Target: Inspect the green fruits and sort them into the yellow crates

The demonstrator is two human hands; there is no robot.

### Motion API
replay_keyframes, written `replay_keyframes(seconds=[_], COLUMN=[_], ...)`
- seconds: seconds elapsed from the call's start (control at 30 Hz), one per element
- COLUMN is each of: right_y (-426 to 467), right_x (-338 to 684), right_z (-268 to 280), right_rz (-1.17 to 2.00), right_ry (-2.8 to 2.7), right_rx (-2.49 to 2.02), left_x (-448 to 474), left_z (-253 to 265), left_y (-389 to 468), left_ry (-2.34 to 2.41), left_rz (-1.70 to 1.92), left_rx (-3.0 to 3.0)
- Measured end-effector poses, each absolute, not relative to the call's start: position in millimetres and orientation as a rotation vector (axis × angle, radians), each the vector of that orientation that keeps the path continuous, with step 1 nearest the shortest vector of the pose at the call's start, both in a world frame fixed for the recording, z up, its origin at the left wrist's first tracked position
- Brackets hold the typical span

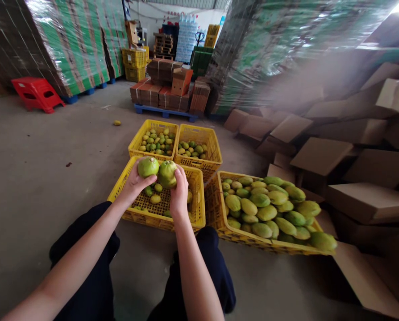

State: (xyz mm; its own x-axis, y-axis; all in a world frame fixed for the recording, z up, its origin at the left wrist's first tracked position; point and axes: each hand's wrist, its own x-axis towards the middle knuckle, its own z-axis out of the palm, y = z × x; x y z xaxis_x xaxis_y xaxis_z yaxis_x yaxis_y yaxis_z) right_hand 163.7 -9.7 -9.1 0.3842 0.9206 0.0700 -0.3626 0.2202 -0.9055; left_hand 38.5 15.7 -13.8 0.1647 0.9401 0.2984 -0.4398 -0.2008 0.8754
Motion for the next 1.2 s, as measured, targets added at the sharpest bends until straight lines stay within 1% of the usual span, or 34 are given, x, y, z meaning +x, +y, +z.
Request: replay_keyframes(seconds=[0.1, 0.27, 0.43, 0.9, 1.2], right_y=[-14, -19, -21, -26, -26], right_x=[166, 172, 172, 180, 184], right_z=[-7, -11, -9, 0, 7], right_rz=[0.964, 0.786, 0.71, 0.839, 0.759], right_ry=[-0.821, -1.025, -1.073, -1.182, -1.209], right_rx=[-0.95, -0.951, -0.847, -0.732, -0.756], left_x=[36, 30, 26, 22, 22], left_z=[-7, -3, -5, -2, -9], left_y=[12, 13, 14, 12, 16], left_ry=[0.566, 0.552, 0.517, 0.447, 0.489], left_rz=[1.388, 1.363, 1.346, 1.301, 1.306], left_rx=[1.188, 1.24, 1.298, 1.276, 1.297])
